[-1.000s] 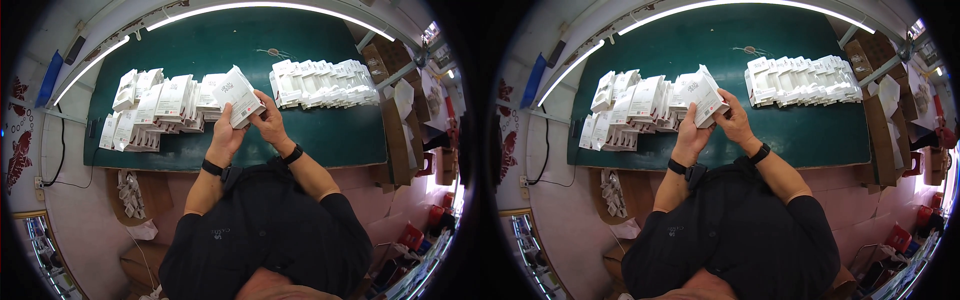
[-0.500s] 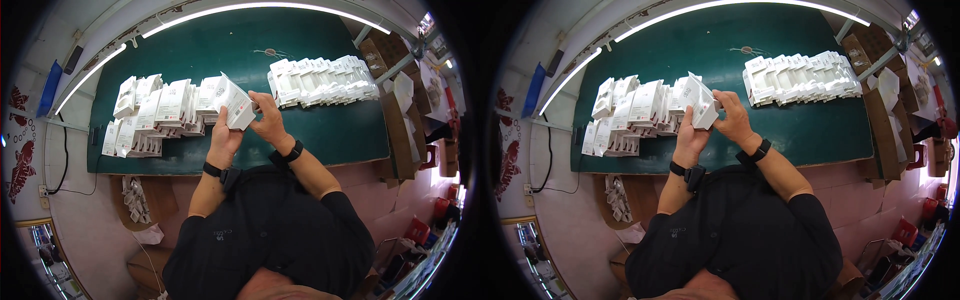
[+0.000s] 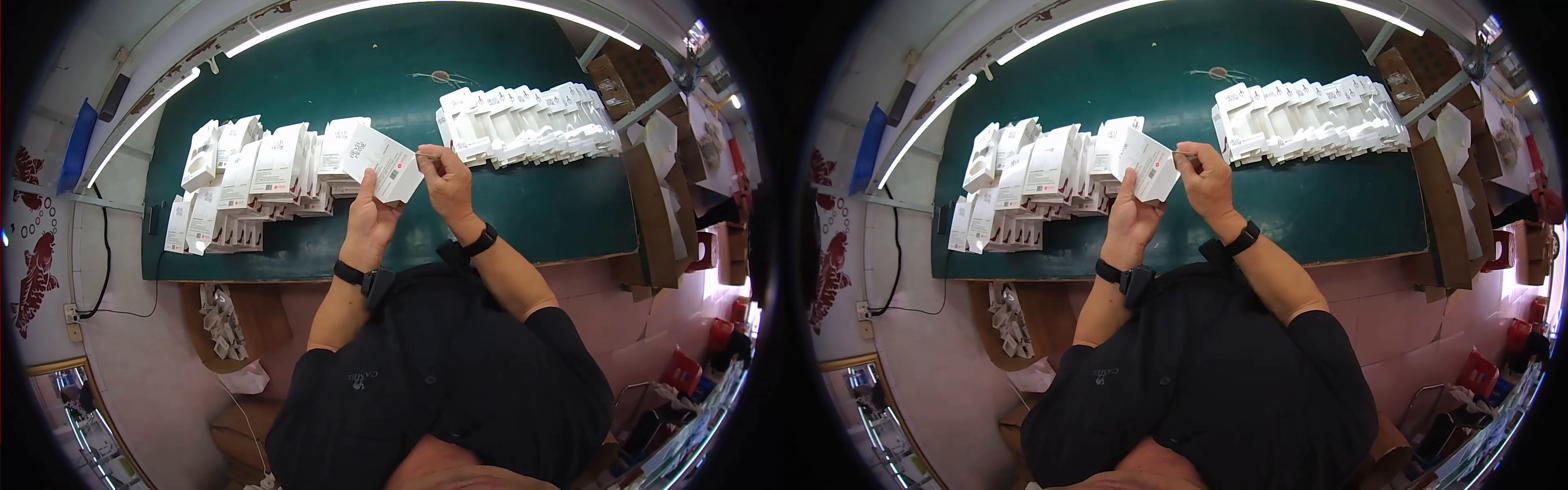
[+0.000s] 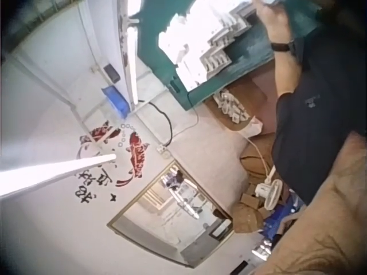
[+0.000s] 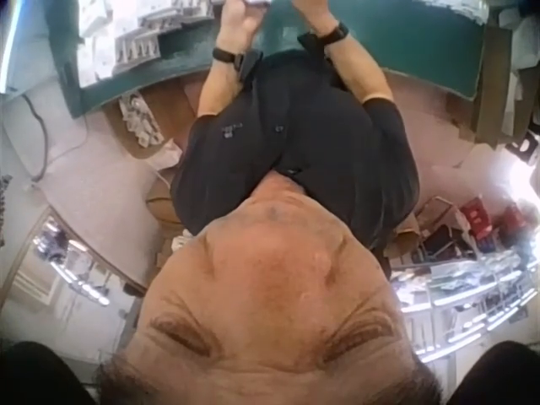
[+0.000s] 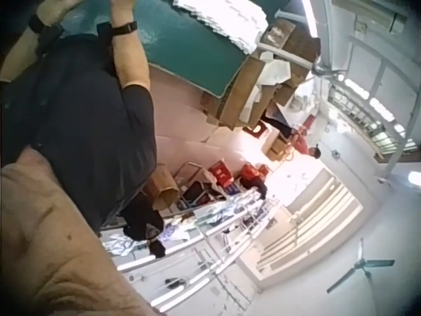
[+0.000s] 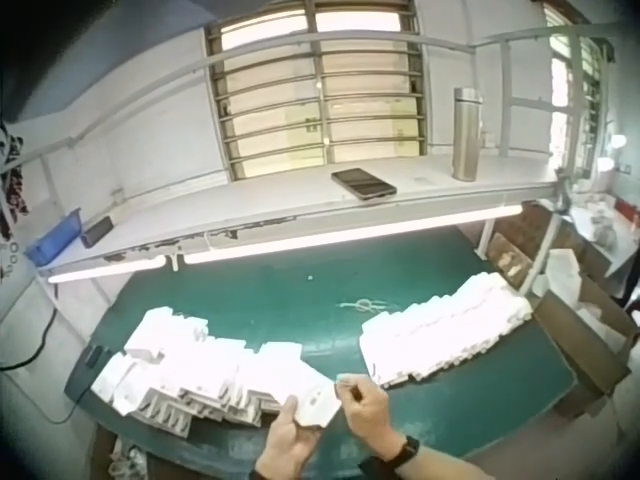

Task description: The person picks up flat white boxes, folds the flaps and sides to assemble them, and places each finished box onto a stack.

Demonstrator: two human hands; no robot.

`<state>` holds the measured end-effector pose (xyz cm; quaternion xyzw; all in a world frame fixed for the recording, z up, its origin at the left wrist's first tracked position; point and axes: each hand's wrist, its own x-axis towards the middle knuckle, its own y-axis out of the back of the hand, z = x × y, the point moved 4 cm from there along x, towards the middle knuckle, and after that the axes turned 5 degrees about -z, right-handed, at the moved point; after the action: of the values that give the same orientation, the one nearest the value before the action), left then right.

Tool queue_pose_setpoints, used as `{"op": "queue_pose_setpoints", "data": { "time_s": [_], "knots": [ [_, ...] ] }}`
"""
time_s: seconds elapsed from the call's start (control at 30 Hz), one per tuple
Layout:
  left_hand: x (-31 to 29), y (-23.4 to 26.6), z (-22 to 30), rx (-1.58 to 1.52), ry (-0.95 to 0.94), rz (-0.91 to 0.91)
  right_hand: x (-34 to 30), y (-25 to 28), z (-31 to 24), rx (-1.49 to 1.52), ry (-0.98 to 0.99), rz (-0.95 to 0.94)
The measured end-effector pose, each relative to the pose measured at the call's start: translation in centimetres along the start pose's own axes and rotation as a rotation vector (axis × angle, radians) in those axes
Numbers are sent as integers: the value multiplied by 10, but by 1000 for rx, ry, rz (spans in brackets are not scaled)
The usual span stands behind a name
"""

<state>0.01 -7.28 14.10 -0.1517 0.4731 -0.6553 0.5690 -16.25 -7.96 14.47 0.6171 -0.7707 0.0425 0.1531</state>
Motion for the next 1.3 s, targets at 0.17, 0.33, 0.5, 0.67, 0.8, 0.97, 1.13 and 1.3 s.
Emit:
{"op": "queue_pose_setpoints", "data": {
  "time_s": [0.17, 0.33, 0.5, 0.67, 0.8, 0.97, 1.13, 1.3],
  "knots": [
    [6, 3, -3, 17, -20, -18, -7, -19, 7, 328, -197, -164],
    [6, 1, -3, 4, -57, -87, -16, -31, -16, 645, -491, -341],
    [11, 7, -3, -17, -133, -180, -27, -37, -13, 530, -428, -393],
    [10, 1, 0, -11, -166, -180, -27, -33, -23, 263, -291, -333],
    [6, -4, 0, -24, -161, -167, -23, -34, -7, 322, -328, -261],
    [6, 4, -5, -15, -169, -124, -23, -29, -25, 214, -274, -236],
    [11, 12, -4, 46, -242, -81, -30, -29, -9, 192, -242, -307],
    [14, 12, -5, -4, -234, -116, -31, -25, -7, 358, -268, -328]
  ]
}}
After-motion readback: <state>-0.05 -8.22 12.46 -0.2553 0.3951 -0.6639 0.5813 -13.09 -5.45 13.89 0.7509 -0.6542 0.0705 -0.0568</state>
